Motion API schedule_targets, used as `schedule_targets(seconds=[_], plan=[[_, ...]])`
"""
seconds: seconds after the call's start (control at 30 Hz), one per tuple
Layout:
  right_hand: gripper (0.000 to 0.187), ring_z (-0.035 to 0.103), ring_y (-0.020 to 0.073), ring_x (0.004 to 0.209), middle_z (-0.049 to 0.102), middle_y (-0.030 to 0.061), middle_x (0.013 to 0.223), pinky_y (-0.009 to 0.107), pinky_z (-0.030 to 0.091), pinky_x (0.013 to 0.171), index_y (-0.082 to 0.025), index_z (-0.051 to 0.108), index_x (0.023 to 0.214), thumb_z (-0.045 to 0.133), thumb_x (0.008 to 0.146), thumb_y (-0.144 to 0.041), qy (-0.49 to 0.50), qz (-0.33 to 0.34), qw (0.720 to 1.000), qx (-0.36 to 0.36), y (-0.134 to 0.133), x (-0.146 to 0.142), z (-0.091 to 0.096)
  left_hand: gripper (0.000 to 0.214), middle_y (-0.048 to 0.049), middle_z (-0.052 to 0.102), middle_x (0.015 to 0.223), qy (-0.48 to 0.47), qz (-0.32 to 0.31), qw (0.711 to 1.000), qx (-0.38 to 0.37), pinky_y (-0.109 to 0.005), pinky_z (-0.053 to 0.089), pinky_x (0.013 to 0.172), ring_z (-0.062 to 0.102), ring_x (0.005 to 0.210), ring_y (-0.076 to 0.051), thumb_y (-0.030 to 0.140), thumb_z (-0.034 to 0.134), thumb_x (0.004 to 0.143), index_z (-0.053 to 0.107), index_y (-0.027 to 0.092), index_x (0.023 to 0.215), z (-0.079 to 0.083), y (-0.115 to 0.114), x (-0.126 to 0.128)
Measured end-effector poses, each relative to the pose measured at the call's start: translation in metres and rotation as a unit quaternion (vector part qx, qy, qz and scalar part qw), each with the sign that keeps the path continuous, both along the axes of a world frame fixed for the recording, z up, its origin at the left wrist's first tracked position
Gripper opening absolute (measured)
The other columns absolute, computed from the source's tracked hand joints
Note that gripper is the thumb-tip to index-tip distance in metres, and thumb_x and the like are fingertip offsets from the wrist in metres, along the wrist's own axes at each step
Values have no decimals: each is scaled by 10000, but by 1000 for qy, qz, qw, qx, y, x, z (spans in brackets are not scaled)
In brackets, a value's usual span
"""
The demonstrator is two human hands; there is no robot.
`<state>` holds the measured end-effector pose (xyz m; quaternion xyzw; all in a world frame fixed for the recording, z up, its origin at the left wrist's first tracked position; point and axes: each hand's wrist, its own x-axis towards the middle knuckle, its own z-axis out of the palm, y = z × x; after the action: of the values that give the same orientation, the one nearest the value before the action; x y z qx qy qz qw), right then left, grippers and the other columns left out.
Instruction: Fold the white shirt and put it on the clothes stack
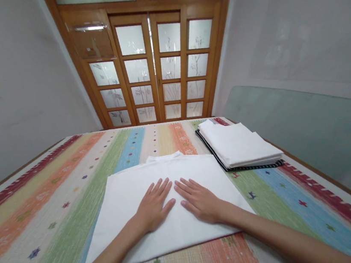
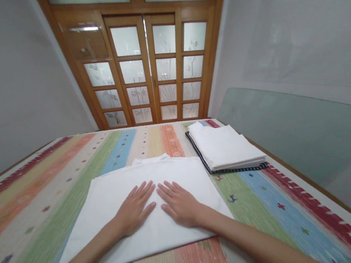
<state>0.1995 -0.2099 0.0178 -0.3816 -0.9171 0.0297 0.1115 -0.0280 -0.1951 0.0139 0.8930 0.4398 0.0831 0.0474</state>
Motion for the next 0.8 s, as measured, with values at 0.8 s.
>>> schedule_targets(seconds=[0.8], plan=[[464, 225, 230, 1442, 355, 82, 1521, 476, 225, 1174, -192, 381, 1473, 292, 1034, -317, 54, 66, 996, -15, 17, 14, -3, 648, -103, 207, 1583, -2, -91, 995, 46, -502, 200, 1187, 151, 1470, -267, 460, 315, 992, 98, 194, 1542, -4, -53, 1]])
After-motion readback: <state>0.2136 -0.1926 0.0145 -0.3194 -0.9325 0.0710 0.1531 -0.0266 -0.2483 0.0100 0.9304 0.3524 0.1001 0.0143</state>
